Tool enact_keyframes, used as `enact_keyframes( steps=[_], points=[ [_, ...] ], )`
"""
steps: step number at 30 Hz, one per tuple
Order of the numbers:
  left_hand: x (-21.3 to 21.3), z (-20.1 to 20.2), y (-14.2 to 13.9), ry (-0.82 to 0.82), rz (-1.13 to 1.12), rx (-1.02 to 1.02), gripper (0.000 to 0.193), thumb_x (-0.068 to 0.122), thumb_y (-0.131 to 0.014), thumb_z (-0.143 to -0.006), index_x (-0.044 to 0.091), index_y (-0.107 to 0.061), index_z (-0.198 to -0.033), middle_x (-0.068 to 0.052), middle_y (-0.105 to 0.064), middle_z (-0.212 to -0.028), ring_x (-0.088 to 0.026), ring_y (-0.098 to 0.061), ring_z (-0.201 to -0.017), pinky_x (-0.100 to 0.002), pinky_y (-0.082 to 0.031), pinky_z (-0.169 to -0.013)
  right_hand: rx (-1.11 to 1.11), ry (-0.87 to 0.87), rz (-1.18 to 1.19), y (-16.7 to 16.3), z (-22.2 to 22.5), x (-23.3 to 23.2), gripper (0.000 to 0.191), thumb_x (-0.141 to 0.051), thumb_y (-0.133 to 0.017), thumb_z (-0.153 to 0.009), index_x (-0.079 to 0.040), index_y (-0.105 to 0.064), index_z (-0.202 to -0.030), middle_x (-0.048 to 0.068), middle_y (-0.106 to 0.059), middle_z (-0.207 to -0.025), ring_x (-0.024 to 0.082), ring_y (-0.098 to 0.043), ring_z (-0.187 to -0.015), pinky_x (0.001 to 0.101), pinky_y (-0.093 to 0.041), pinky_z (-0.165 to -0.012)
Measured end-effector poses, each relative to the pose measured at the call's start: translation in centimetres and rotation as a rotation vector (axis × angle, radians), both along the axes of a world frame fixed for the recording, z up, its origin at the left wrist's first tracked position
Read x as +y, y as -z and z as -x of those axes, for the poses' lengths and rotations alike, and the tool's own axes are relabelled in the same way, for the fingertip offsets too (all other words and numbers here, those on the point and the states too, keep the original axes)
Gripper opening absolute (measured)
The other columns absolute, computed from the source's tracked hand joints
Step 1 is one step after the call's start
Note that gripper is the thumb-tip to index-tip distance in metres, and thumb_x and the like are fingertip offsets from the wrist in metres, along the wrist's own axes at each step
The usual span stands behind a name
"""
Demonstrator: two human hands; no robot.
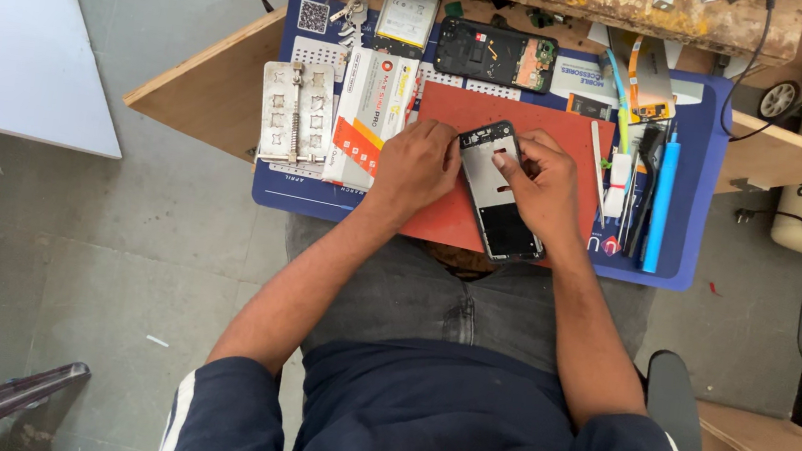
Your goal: The person uses a small tool to scrape and clean the interior frame of a disassembled smartphone. They repeatedly work along the edges and corners of the device's chassis while holding it steady on a red mat.
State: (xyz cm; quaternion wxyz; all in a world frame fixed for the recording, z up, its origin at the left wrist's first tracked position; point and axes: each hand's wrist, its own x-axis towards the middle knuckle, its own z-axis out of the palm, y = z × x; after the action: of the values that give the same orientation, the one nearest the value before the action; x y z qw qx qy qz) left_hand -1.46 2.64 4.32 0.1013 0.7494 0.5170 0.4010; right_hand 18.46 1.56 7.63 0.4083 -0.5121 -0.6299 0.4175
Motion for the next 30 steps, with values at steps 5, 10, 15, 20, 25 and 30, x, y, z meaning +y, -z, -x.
enact_keyframes(
  steps=[5, 10, 15, 20, 25, 30],
  points=[
    [0.0, -0.2, 0.8, -0.007, 0.090, 0.020, 0.013, 0.010, -0.070, -0.087, 0.005, -0.060, -0.080, -0.012, -0.064, -0.074, -0.033, -0.066, -0.069, -0.045, -0.054, -0.061, 0.001, 0.002, 0.019, 0.0, 0.1, -0.2, 0.016, -0.005, -0.073, -0.096, 0.005, -0.072, -0.109, 0.001, -0.060, -0.094, 0.004, -0.058, -0.069, 0.0213, -0.051, -0.059],
    [-0.1, -0.4, 1.1, -0.032, 0.110, 0.054, 0.015, 0.009, -0.069, -0.086, 0.005, -0.058, -0.077, -0.013, -0.064, -0.069, -0.033, -0.066, -0.062, -0.045, -0.054, -0.055, -0.045, -0.015, -0.020, -0.1, 0.3, -0.3, 0.017, -0.004, -0.074, -0.096, 0.005, -0.073, -0.110, 0.002, -0.060, -0.092, 0.005, -0.056, -0.068, 0.0226, -0.045, -0.058],
    [-0.2, -0.5, 1.1, -0.053, 0.097, 0.098, 0.014, 0.008, -0.070, -0.081, 0.005, -0.058, -0.077, -0.014, -0.066, -0.070, -0.035, -0.067, -0.062, -0.045, -0.055, -0.055, -0.088, -0.030, -0.023, -0.4, 0.4, -0.4, 0.018, -0.003, -0.075, -0.094, 0.005, -0.072, -0.110, 0.003, -0.059, -0.091, 0.006, -0.057, -0.068, 0.0230, -0.044, -0.058],
    [0.0, -0.5, 0.7, -0.071, 0.094, 0.083, 0.014, 0.008, -0.069, -0.083, 0.004, -0.056, -0.077, -0.014, -0.065, -0.069, -0.035, -0.067, -0.062, -0.046, -0.054, -0.055, -0.067, -0.040, -0.001, -0.6, 0.4, -0.4, 0.018, -0.003, -0.075, -0.094, 0.006, -0.071, -0.109, 0.002, -0.060, -0.094, 0.006, -0.061, -0.068, 0.0222, -0.046, -0.058],
    [0.0, -0.4, 0.6, -0.089, 0.065, 0.058, 0.013, 0.006, -0.067, -0.082, 0.005, -0.054, -0.082, -0.015, -0.063, -0.068, -0.036, -0.065, -0.061, -0.048, -0.053, -0.055, -0.039, -0.039, 0.013, -0.3, 0.3, -0.3, 0.018, -0.002, -0.074, -0.095, 0.006, -0.072, -0.110, 0.002, -0.060, -0.095, 0.006, -0.060, -0.072, 0.0215, -0.049, -0.060],
    [-0.1, -0.8, 1.7, 0.109, 0.259, -0.658, 0.013, 0.013, -0.059, -0.103, 0.004, -0.054, -0.110, -0.009, -0.061, -0.093, -0.024, -0.063, -0.084, -0.041, -0.054, -0.076, 0.165, -0.055, 0.089, 0.3, -1.1, 0.4, 0.018, -0.001, -0.073, -0.093, 0.005, -0.071, -0.110, 0.000, -0.061, -0.100, 0.006, -0.065, -0.085, 0.0218, -0.058, -0.070]
  ],
)
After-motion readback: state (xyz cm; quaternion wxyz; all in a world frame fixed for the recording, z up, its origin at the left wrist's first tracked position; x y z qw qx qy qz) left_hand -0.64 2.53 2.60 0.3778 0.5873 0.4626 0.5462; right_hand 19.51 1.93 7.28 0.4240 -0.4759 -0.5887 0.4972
